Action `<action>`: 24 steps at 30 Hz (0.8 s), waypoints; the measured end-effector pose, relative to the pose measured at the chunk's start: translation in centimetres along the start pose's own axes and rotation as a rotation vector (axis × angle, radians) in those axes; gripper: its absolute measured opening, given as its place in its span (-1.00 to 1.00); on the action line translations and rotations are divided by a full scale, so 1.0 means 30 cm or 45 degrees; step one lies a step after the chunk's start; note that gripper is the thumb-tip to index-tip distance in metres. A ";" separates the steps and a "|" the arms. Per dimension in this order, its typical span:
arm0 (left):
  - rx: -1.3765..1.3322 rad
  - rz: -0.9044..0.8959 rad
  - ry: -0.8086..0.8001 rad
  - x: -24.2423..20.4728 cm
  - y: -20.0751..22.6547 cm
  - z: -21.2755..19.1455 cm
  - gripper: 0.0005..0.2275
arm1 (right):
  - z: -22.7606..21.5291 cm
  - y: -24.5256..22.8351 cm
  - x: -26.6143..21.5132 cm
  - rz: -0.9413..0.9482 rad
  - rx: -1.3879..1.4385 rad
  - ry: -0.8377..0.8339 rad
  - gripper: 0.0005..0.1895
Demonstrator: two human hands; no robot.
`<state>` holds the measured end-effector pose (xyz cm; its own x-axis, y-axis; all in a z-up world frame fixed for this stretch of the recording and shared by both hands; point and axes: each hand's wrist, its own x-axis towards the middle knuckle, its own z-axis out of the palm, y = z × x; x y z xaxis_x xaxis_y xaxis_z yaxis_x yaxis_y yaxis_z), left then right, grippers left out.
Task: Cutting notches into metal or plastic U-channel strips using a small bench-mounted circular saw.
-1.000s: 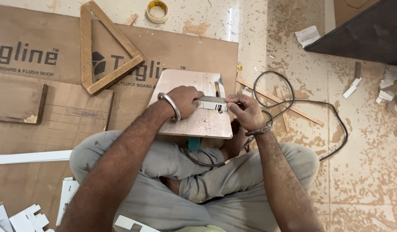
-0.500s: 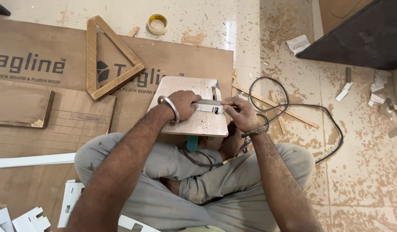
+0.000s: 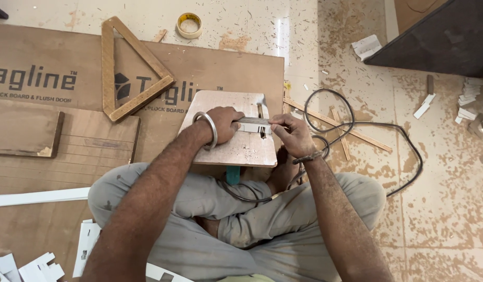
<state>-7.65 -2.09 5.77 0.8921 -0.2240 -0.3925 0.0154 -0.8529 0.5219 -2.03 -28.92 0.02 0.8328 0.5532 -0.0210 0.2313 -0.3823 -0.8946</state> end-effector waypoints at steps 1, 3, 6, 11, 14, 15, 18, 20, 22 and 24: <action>-0.001 -0.001 0.000 0.002 -0.005 0.003 -0.63 | 0.000 0.008 0.001 0.000 0.000 -0.001 -0.82; 0.015 0.028 0.025 0.008 -0.013 0.009 -0.64 | -0.002 0.023 0.004 -0.051 0.069 -0.015 -0.83; 0.031 0.014 0.012 0.003 -0.006 0.000 -0.64 | -0.005 0.030 0.007 -0.105 0.035 -0.015 -0.83; 0.031 0.009 0.004 0.014 -0.018 0.010 -0.64 | 0.000 0.018 0.009 -0.101 0.022 -0.008 -0.84; 0.038 0.019 0.014 0.019 -0.020 0.010 -0.64 | 0.006 0.029 0.013 -0.076 0.070 -0.012 -0.84; 0.031 0.003 0.005 0.017 -0.017 0.008 -0.64 | 0.009 0.037 0.014 -0.082 0.110 -0.013 -0.85; 0.015 -0.008 -0.009 0.016 -0.013 -0.001 -0.64 | 0.013 0.044 0.017 -0.075 0.125 0.010 -0.85; 0.001 -0.009 -0.003 0.020 -0.014 0.002 -0.64 | 0.015 0.049 0.020 -0.076 0.129 0.014 -0.85; -0.013 -0.012 0.003 0.022 -0.017 0.002 -0.64 | 0.016 0.055 0.024 -0.076 0.133 0.017 -0.84; 0.016 0.004 0.013 0.022 -0.018 0.004 -0.64 | 0.014 0.063 0.024 -0.077 0.140 0.011 -0.85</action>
<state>-7.12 -1.84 5.13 0.8968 -0.2217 -0.3828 0.0069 -0.8583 0.5132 -1.21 -28.93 -1.87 0.8234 0.5662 0.0381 0.2252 -0.2645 -0.9377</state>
